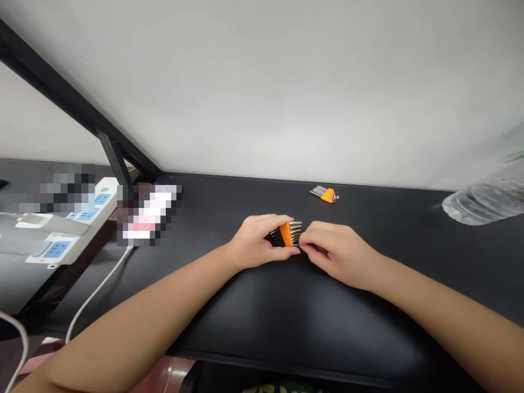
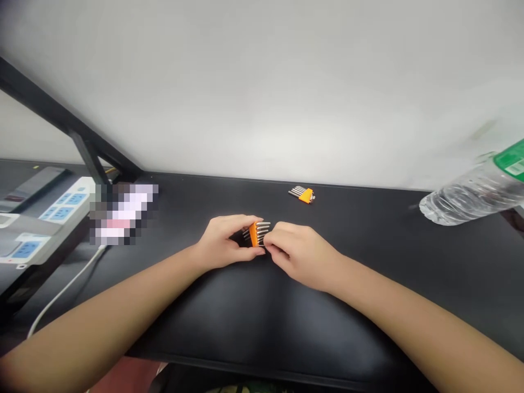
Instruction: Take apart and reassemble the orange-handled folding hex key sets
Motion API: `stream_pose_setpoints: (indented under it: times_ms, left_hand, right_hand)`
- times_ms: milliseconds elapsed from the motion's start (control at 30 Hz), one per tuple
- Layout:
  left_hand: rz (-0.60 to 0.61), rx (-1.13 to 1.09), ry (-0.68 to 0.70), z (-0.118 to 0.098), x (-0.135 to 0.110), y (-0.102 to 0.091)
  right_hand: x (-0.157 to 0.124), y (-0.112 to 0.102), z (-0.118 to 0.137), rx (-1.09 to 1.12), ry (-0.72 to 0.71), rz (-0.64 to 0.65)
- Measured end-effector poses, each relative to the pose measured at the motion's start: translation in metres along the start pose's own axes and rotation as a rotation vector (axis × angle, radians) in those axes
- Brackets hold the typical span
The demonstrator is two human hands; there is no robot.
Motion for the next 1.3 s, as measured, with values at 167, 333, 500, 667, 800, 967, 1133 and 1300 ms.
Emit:
stream_pose_setpoints:
  times_ms: [167,333,500,667,800,967,1133,1300]
  left_hand:
    - [-0.002,0.033,-0.005,-0.001,0.0,-0.001]
    - [-0.003,0.1,-0.002,-0.001,-0.001,-0.001]
    - [-0.055,0.201,0.107,-0.003,-0.003,0.003]
    - [-0.059,0.309,0.105,-0.006,-0.004,0.007]
    - [-0.022,0.348,0.116,-0.011,-0.005,0.011]
    - [0.019,0.378,0.139,-0.014,-0.007,0.014]
    - [-0.001,0.349,0.092,-0.008,-0.007,0.009]
    - [-0.002,0.298,0.026,-0.003,-0.005,0.007]
  right_hand:
    - [-0.002,0.001,0.001,-0.061,-0.009,0.03]
    - [-0.003,0.0,0.001,-0.143,-0.004,0.051]
    - [-0.008,0.005,0.008,-0.418,-0.079,0.119]
    - [-0.008,0.006,0.019,-0.622,-0.163,0.139]
    - [-0.007,0.009,0.023,-0.694,-0.213,0.2]
    - [-0.008,0.019,0.016,-0.586,-0.171,0.238]
    - [-0.004,0.01,0.003,-0.264,-0.078,0.124]
    - [-0.002,0.004,-0.01,-0.163,-0.026,0.05]
Point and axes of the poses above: each hand's wrist, its own x-axis towards the middle knuckle, its own y-axis out of the palm, z = x × y, the point moved 5 cm from there along x, towards the middle knuckle, and after that the axes turned 10 degrees about x, right-handed, at the moved point
